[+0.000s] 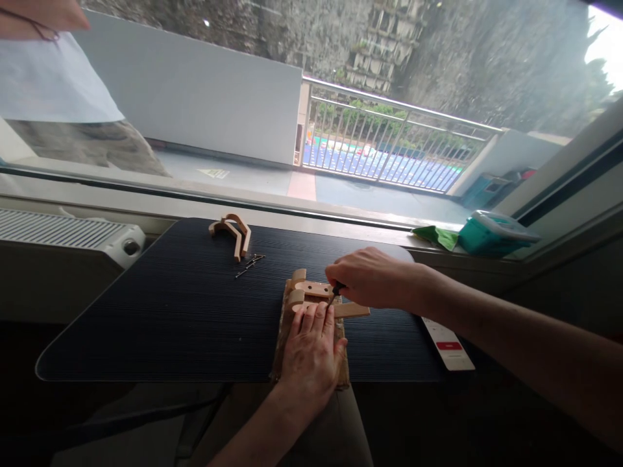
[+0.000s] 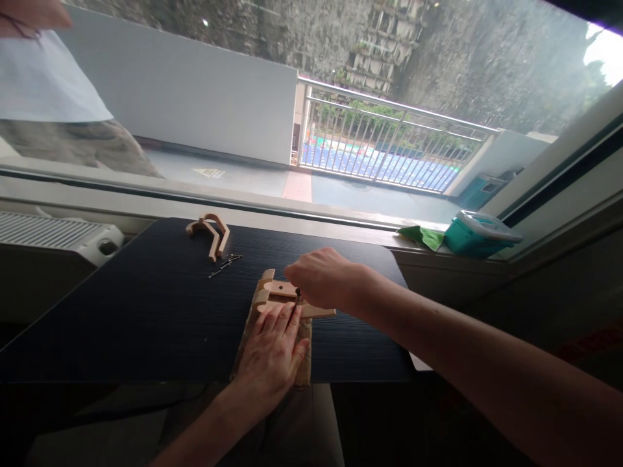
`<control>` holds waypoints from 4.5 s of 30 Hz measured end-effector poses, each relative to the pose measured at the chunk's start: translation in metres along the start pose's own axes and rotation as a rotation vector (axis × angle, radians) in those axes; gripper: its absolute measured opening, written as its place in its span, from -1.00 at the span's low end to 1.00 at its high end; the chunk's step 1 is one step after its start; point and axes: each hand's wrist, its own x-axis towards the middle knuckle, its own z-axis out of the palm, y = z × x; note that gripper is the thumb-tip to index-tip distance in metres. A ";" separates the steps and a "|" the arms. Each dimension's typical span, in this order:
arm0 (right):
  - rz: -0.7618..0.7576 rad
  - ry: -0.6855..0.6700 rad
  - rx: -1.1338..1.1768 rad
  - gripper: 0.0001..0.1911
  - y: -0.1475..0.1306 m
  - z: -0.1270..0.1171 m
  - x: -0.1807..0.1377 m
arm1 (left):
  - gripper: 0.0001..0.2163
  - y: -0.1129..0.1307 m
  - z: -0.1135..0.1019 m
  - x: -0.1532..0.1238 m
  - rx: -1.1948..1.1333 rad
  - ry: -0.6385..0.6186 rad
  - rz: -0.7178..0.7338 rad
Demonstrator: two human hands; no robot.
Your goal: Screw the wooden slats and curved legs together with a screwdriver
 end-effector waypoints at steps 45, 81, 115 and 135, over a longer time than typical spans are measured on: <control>0.086 0.223 0.329 -0.77 0.008 0.015 -0.020 | -0.60 -0.009 -0.002 -0.003 -0.027 0.034 0.113; 0.041 0.203 0.236 -0.76 0.007 0.008 -0.024 | -0.54 -0.010 -0.010 -0.003 -0.072 -0.037 0.121; 0.132 0.282 0.166 -0.67 0.013 0.010 -0.024 | -0.53 -0.009 -0.009 -0.003 -0.044 -0.026 0.122; 0.070 0.254 0.262 -0.74 0.012 0.007 -0.029 | -0.54 -0.009 -0.009 -0.003 -0.044 -0.021 0.119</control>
